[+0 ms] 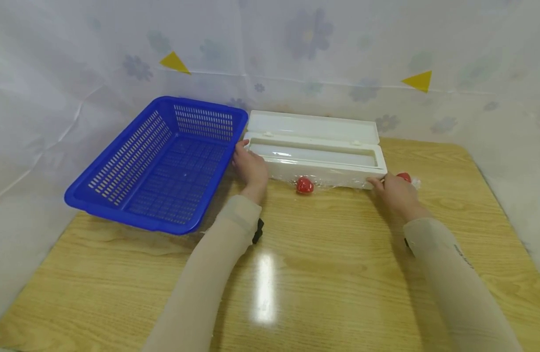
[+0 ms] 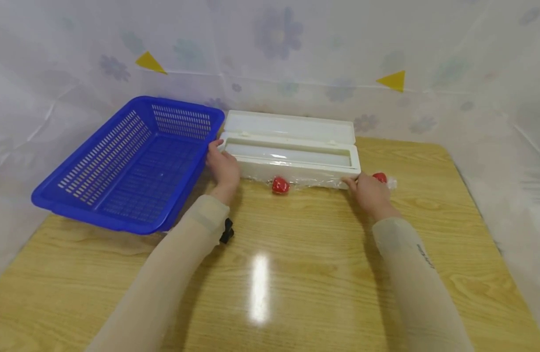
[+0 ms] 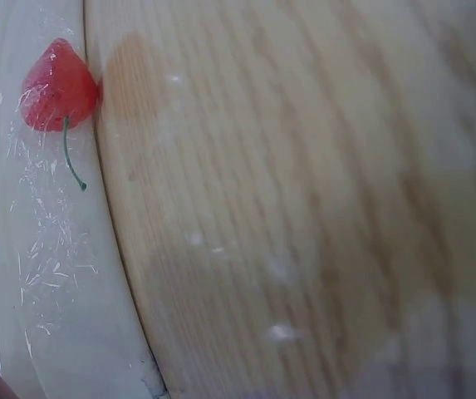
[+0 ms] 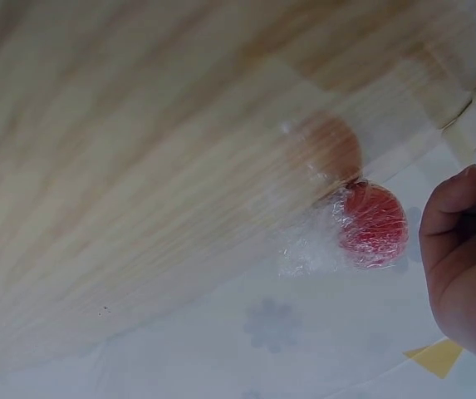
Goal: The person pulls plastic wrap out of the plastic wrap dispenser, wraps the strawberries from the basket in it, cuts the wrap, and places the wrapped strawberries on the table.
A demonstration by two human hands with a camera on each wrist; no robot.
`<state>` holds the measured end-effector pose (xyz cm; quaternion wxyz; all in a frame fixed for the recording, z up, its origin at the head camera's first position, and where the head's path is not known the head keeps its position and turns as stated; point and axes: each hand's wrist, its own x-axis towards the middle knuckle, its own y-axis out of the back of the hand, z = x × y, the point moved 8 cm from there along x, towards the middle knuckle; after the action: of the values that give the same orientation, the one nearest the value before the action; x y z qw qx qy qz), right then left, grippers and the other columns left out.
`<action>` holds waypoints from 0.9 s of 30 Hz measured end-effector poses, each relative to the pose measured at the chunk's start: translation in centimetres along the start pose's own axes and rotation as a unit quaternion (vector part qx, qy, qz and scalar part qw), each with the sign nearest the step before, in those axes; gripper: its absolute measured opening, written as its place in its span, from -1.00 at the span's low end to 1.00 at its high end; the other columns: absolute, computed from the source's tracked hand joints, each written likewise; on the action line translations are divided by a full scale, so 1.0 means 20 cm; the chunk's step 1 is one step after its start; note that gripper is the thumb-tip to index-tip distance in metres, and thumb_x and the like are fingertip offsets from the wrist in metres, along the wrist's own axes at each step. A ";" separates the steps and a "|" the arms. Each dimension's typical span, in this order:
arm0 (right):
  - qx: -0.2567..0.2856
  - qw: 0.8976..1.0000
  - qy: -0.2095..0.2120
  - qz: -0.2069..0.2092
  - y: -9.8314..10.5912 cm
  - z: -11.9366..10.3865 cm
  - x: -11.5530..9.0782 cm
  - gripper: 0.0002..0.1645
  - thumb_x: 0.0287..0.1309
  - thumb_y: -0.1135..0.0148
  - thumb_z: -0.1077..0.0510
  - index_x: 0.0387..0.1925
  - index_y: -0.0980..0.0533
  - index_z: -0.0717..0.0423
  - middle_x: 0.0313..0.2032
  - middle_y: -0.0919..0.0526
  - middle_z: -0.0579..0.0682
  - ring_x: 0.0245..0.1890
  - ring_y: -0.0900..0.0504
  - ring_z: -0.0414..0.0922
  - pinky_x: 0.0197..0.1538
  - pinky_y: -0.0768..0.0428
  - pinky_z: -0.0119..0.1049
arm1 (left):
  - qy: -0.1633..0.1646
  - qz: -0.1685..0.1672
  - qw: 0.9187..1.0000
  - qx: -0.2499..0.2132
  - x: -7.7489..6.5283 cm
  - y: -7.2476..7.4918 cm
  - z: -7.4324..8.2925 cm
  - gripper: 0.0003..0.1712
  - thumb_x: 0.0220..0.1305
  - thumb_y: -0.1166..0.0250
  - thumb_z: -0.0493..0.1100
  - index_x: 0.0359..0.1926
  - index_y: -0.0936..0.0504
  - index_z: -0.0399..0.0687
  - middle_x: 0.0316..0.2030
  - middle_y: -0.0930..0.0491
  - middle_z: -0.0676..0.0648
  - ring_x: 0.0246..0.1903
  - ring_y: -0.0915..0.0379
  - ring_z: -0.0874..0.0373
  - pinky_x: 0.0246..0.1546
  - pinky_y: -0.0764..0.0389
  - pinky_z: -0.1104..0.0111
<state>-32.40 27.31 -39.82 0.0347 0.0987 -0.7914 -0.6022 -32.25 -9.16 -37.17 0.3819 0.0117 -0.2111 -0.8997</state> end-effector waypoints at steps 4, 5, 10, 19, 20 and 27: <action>0.001 1.000 0.002 0.000 0.00 -0.01 0.00 -0.29 0.35 0.28 -0.29 -0.33 -0.40 0.31 -0.60 -0.50 0.21 -0.66 -0.47 0.01 -0.63 -0.40 -0.13 | 0.000 -0.002 1.000 0.000 -0.01 0.00 -0.01 -0.66 0.27 0.01 -0.36 0.06 -0.45 -0.14 0.04 -0.51 -0.26 0.10 -0.35 -0.16 0.20 -0.32 0.17; 0.002 1.000 0.002 0.000 0.00 -0.01 0.00 -0.29 0.35 0.28 -0.29 -0.33 -0.40 0.31 -0.60 -0.50 0.21 -0.66 -0.46 0.01 -0.63 -0.40 -0.13 | -0.003 -0.002 1.000 0.002 -0.01 0.00 -0.01 -0.65 0.26 -0.01 -0.35 0.07 -0.43 -0.15 0.06 -0.50 -0.26 0.11 -0.34 -0.16 0.21 -0.31 0.17; 0.018 1.000 -0.001 -0.016 0.00 -0.01 0.00 -0.28 0.35 0.29 -0.28 -0.23 -0.38 0.35 -0.55 -0.50 0.24 -0.59 -0.46 0.03 -0.56 -0.43 -0.10 | 0.012 -0.025 0.999 0.028 -0.03 -0.01 -0.04 -0.43 0.22 -0.15 -0.18 0.24 -0.25 -0.18 0.17 -0.36 -0.29 0.20 -0.23 -0.14 0.28 -0.24 0.17; 0.072 0.995 -0.022 -0.073 -0.01 -0.01 -0.01 -0.37 0.35 0.15 -0.16 -0.09 -0.33 0.42 -0.36 -0.53 0.25 -0.42 -0.48 0.02 -0.38 -0.44 -0.19 | 0.140 -0.066 0.987 0.034 -0.07 -0.01 -0.13 -0.17 0.21 -0.20 0.05 0.33 -0.09 -0.30 0.26 -0.16 -0.41 0.28 -0.08 -0.22 0.33 -0.17 0.14; 0.074 0.994 -0.023 -0.077 -0.01 -0.02 -0.01 -0.39 0.35 0.13 -0.14 -0.11 -0.33 0.43 -0.38 -0.51 0.23 -0.43 -0.47 0.01 -0.39 -0.43 -0.22 | 0.146 -0.069 0.987 0.026 -0.07 0.00 -0.14 -0.16 0.20 -0.21 0.04 0.33 -0.09 -0.32 0.26 -0.14 -0.42 0.29 -0.07 -0.22 0.34 -0.17 0.15; 0.115 0.988 -0.038 -0.098 -0.03 -0.03 0.01 -0.36 0.27 0.01 0.06 0.11 -0.17 0.57 -0.24 -0.49 0.36 -0.36 -0.48 0.07 -0.40 -0.43 -0.29 | 0.143 -0.108 0.984 -0.002 -0.14 0.01 -0.14 -0.14 0.11 -0.24 -0.25 0.37 -0.02 -0.27 0.32 -0.05 -0.42 0.34 -0.03 -0.21 0.38 -0.12 0.16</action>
<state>-32.41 26.67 -40.19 -0.0664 0.1562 -0.8428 -0.5107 -29.64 -8.38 -40.11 0.3091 0.1623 -0.1503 -0.9249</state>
